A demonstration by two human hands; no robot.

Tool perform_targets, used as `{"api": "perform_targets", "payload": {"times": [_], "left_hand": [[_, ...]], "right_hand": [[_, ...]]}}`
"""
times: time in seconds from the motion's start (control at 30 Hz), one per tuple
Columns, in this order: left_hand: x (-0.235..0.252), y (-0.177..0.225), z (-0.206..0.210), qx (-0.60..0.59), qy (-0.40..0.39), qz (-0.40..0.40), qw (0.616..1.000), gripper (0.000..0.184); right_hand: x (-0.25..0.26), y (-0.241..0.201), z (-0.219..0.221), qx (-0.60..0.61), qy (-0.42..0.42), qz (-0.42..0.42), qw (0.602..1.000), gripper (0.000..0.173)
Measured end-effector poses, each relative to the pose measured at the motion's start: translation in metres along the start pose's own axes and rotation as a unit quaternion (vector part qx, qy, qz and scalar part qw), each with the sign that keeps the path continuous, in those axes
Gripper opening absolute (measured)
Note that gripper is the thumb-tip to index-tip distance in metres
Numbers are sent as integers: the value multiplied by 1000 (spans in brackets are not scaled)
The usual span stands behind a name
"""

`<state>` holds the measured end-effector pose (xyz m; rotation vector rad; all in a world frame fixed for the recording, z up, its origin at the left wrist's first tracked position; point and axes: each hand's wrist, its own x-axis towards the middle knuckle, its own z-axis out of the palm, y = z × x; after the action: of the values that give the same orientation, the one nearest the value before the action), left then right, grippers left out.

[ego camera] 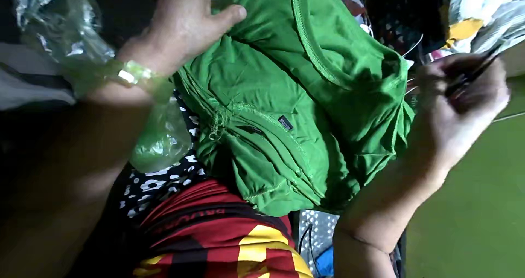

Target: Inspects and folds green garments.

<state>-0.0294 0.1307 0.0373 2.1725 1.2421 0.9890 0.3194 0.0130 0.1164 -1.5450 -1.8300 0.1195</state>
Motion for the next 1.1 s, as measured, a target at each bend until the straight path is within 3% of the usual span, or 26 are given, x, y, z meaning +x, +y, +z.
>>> {"api": "perform_targets", "payload": {"times": [0.1, 0.2, 0.27, 0.33, 0.47, 0.57, 0.67, 0.77, 0.87, 0.97, 1.1], "left_hand": [[-37, 2, 2, -46, 6, -9, 999, 33], [-73, -10, 10, -133, -81, -21, 988, 28], [-91, -15, 20, -146, -93, -9, 985, 30], [-99, -11, 32, -127, -50, 21, 990, 37], [-93, 25, 53, -2, 7, 29, 1000, 67], [-74, 42, 63, 43, 81, 10, 996, 48], [-61, 42, 61, 40, 169, -15, 985, 44], [-69, 40, 58, 32, 206, -3, 978, 40], [-95, 25, 61, -17, 150, 73, 986, 18], [-115, 2, 54, -77, -2, 42, 996, 21], [-107, 13, 33, -95, 41, 35, 994, 28]], "right_hand": [[-39, -38, 30, 92, -195, -13, 976, 18], [-62, -47, 70, 73, -295, -48, 951, 20], [-64, -45, 78, 59, -292, -60, 953, 13], [-59, -45, 76, 78, -289, -39, 953, 13], [-44, -43, 65, 182, -244, 57, 951, 11], [-37, -43, 59, 246, -175, 100, 948, 12], [-34, -36, 55, 143, -92, 96, 981, 9], [-36, -19, 57, -70, -39, -27, 996, 19], [-50, -8, 64, -131, -113, -98, 980, 16], [-66, -1, 75, -73, -228, -28, 970, 17], [-55, -12, 61, -2, -214, 28, 976, 27]]}}
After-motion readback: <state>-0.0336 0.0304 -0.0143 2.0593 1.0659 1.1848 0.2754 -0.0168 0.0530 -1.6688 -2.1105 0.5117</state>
